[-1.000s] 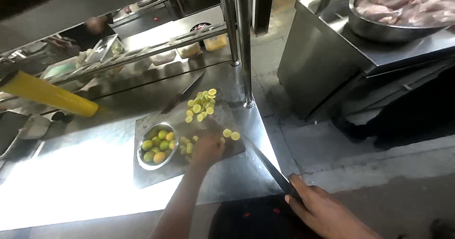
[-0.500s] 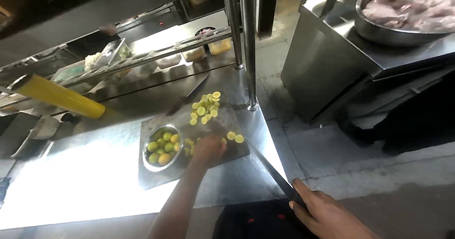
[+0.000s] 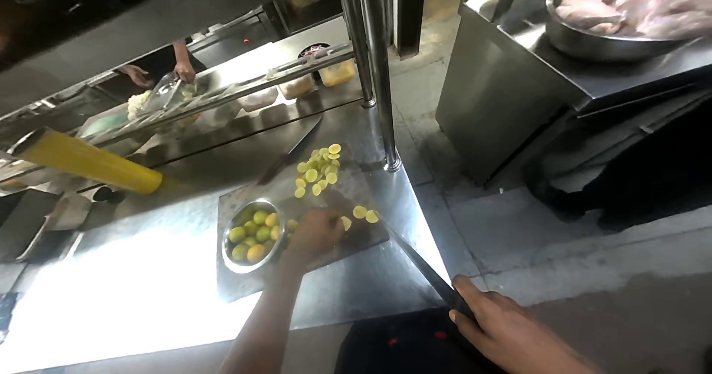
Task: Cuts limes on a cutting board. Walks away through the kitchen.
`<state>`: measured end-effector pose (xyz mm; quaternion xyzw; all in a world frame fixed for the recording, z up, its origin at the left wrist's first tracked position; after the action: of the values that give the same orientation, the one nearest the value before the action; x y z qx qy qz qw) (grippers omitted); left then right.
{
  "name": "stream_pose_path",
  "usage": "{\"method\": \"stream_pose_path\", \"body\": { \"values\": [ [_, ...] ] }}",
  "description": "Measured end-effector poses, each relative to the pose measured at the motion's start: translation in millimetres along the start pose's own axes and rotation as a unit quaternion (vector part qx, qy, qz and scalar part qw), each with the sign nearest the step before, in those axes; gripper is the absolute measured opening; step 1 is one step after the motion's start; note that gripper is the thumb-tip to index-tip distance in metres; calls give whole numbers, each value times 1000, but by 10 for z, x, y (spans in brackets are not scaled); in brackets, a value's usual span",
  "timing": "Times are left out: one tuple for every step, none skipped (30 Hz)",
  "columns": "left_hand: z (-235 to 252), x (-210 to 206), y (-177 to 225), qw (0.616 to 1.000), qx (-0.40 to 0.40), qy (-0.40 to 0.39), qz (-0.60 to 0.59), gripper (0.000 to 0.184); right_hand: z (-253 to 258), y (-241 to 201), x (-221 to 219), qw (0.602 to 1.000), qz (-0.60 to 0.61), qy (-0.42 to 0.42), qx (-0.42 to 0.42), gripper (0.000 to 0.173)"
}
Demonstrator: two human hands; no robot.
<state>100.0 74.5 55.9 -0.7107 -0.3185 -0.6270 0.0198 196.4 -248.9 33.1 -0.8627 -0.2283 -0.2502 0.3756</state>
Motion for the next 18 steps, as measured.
{"method": "stream_pose_path", "body": {
  "values": [
    [0, -6, -5, 1000, -7, 1, 2, 24, 8, -3, -6, 1000, 1, -2, 2, 40],
    [1, -12, -8, 1000, -14, 3, 7, 24, 13, -6, -11, 1000, 2, -4, 1, 39],
    [4, -13, -4, 1000, -24, 10, 13, 23, 17, -9, -14, 1000, 2, -5, 2, 39],
    [6, -9, 5, 999, -35, 20, 20, 22, 19, -12, -15, 1000, 2, -4, 4, 39],
    [4, -1, 18, 998, -42, 31, 24, 20, 20, -14, -18, 1000, 3, -3, 4, 39],
    [1, 10, 21, 999, -35, 31, 22, 20, 21, -15, -19, 1000, 3, -4, 4, 39],
    [1, 24, 7, 1000, -9, 21, 11, 20, 24, -11, -19, 1000, 3, -5, 3, 39],
    [2, 31, -32, 999, 30, 4, -8, 21, 25, -5, -20, 1000, 4, -6, 2, 40],
    [0, 37, -89, 997, 68, -4, -32, 21, 31, 6, -27, 1000, 3, -6, 2, 40],
    [-4, 42, -157, 994, 99, -6, -54, 20, 37, 18, -36, 1000, 3, -7, 1, 40],
    [-6, 53, -226, 990, 119, -4, -71, 19, 41, 27, -43, 1000, 2, -7, 0, 40],
    [-11, 86, -283, 989, 127, 10, -79, 17, 45, 36, -50, 1000, 2, -6, -1, 40],
    [-25, 149, -311, 989, 126, 34, -71, 16, 50, 42, -55, 1000, 2, -6, -1, 39],
    [-58, 236, -306, 989, 122, 61, -57, 16, 53, 43, -60, 1000, 4, -6, -1, 39],
    [-113, 347, -249, 988, 120, 84, -42, 15, 53, 42, -62, 1000, 5, -7, 0, 39],
    [-182, 473, -162, 987, 120, 103, -22, 17, 51, 39, -61, 1000, 6, -7, 0, 39],
    [-260, 601, -69, 985, 126, 118, 7, 20, 49, 37, -54, 1000, 6, -7, -2, 39],
    [-333, 719, 17, 982, 132, 130, 45, 24, 46, 37, -46, 1000, 7, -6, -4, 39]
  ]
}}
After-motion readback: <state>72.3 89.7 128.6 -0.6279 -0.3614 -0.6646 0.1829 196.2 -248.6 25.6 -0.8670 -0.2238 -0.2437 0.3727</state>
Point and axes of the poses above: each hand's wrist, its own z-axis towards the middle knuckle, its own x-axis out of the back of the hand, y = z × x, the point moved 7 cm from there along z, towards the middle knuckle, and after that the axes turned 4 degrees about -y, right-handed, at the moved point
